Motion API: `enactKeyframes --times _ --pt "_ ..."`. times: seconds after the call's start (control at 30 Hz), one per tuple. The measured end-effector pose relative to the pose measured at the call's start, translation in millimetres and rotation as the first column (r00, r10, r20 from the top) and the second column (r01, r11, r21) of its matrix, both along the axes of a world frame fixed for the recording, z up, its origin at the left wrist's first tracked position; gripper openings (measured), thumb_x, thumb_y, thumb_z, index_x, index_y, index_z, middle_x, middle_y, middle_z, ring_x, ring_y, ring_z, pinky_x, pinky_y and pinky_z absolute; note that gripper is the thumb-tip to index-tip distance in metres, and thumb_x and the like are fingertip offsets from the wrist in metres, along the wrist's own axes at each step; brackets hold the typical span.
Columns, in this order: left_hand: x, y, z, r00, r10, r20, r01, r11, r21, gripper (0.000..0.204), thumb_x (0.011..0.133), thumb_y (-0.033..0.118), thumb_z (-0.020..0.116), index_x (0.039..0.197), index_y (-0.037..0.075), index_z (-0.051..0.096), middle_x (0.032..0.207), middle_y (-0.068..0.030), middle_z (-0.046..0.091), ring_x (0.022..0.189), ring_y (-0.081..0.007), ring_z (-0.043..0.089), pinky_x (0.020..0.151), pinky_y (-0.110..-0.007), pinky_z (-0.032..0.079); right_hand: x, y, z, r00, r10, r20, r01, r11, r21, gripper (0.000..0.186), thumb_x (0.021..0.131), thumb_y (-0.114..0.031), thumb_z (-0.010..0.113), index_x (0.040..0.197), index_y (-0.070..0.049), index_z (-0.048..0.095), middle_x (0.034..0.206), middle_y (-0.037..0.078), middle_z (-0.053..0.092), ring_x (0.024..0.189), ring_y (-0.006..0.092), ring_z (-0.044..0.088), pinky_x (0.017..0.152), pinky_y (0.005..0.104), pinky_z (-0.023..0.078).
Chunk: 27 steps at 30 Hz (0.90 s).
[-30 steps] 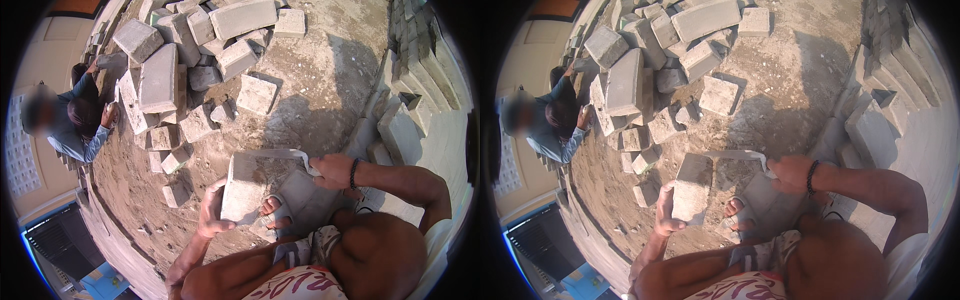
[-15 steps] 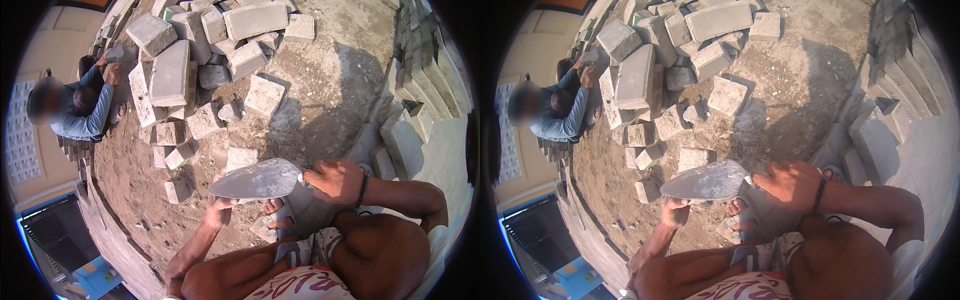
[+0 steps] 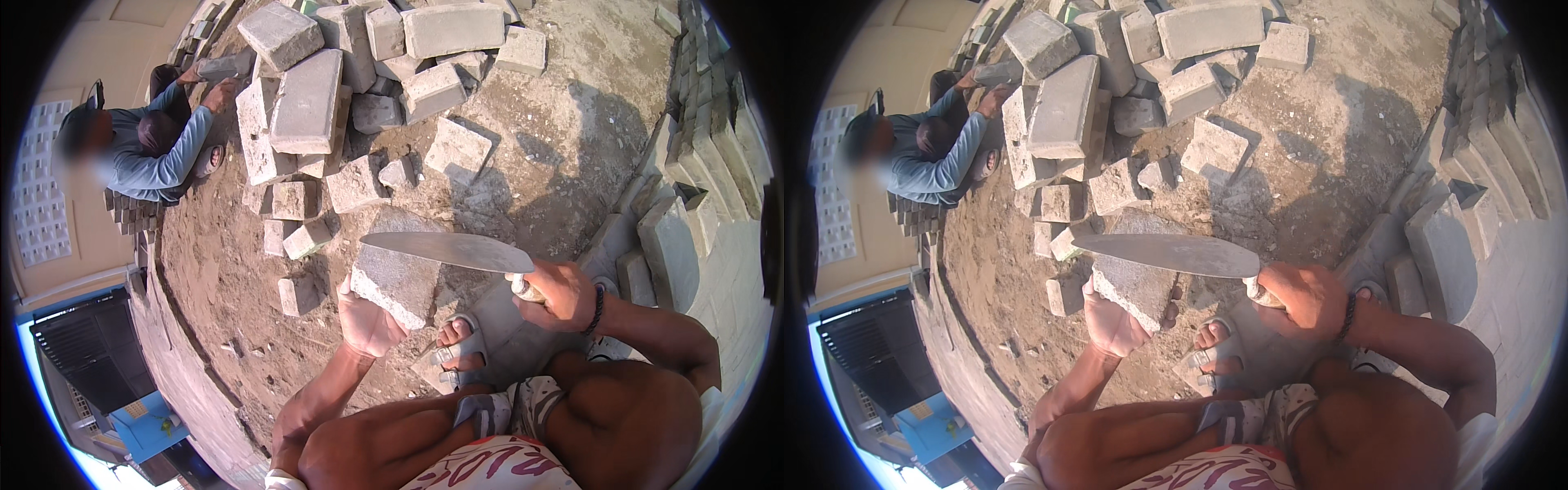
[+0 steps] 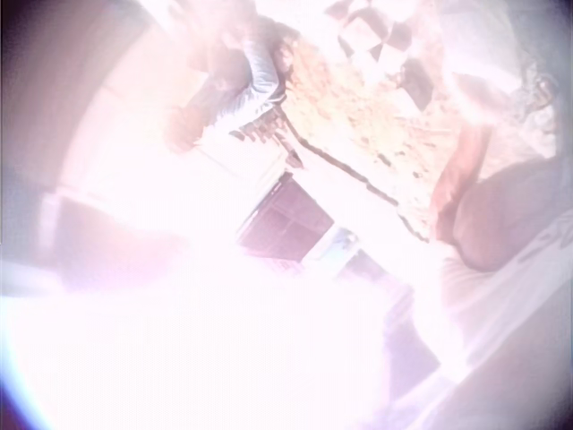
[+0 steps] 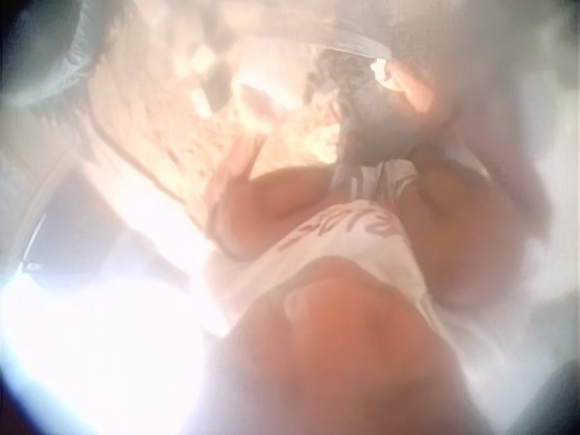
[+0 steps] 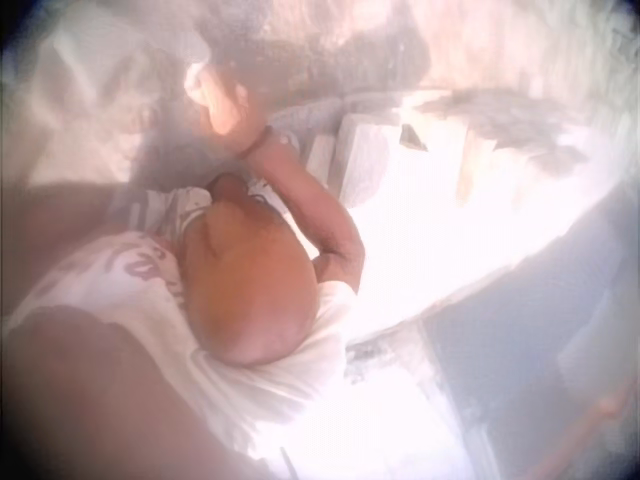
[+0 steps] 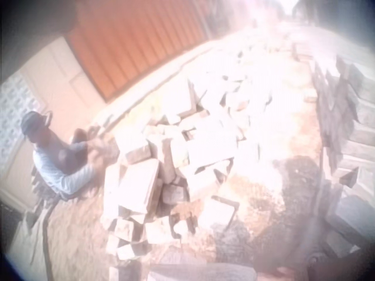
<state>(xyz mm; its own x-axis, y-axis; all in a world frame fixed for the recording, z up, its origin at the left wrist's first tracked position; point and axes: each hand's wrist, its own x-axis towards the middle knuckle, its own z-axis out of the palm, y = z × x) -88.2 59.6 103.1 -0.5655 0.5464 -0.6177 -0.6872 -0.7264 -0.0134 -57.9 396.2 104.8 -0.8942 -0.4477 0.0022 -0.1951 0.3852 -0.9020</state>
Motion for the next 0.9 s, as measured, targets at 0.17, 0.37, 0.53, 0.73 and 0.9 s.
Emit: enactKeyframes --times 0.17,0.37,0.53,0.73,0.9 --pt "-3 5 5 0.993 -0.112 0.04 0.112 0.994 0.003 0.087 0.083 0.069 0.046 0.148 0.011 0.039 0.145 -0.0227 0.045 0.124 -0.0448 0.051 0.1 -0.054 0.044 16 -8 -43 0.982 0.188 -0.014 -0.176 0.939 0.296 0.024 0.087 -0.02 0.061 0.103 -0.004 0.054 0.087 0.019 0.062 0.08 0.0397 0.065 0.068 0.0477 0.052" --pt "-3 20 9 0.997 -0.078 -0.013 0.078 0.996 0.039 0.088 0.084 0.07 0.043 0.147 0.008 0.038 0.131 -0.0284 0.05 0.087 -0.0419 0.055 0.063 -0.045 0.046 -36 19 -63 0.939 -0.177 0.295 0.028 0.894 0.448 0.034 0.086 -0.021 0.061 0.109 0.001 0.049 0.08 0.027 0.063 0.084 0.0469 0.062 0.076 0.0545 0.048" --pt "-11 18 8 0.985 -0.154 -0.074 0.154 0.988 -0.004 0.082 0.088 0.066 0.039 0.146 0.008 0.036 0.117 -0.0355 0.048 0.075 -0.0375 0.051 0.057 -0.041 0.047 -28 41 -51 0.955 -0.179 0.238 0.077 0.92 0.384 0.039 0.086 -0.02 0.064 0.114 0.002 0.049 0.079 0.029 0.061 0.08 0.0477 0.062 0.073 0.0524 0.047" --pt "-22 17 5 0.908 -0.332 -0.256 0.167 0.847 -0.505 0.085 0.075 0.046 0.071 0.148 0.015 0.04 0.146 -0.0082 0.048 0.134 -0.0301 0.044 0.113 -0.051 0.033 -36 72 -10 0.922 -0.377 0.086 0.331 0.884 0.329 0.04 0.088 -0.022 0.064 0.115 0.006 0.053 0.073 0.027 0.06 0.07 0.0452 0.061 0.065 0.0495 0.047" --pt "-51 42 -4 0.522 -0.815 -0.252 0.374 0.485 -0.791 0.109 0.063 0.037 0.083 0.151 0.002 0.031 0.142 -0.0126 0.048 0.131 -0.0274 0.047 0.111 -0.04 0.035 -18 132 38 0.76 -0.637 -0.127 0.641 0.702 0.31 0.036 0.088 -0.021 0.065 0.111 0.004 0.054 0.076 0.021 0.06 0.067 0.0324 0.06 0.061 0.0409 0.046"
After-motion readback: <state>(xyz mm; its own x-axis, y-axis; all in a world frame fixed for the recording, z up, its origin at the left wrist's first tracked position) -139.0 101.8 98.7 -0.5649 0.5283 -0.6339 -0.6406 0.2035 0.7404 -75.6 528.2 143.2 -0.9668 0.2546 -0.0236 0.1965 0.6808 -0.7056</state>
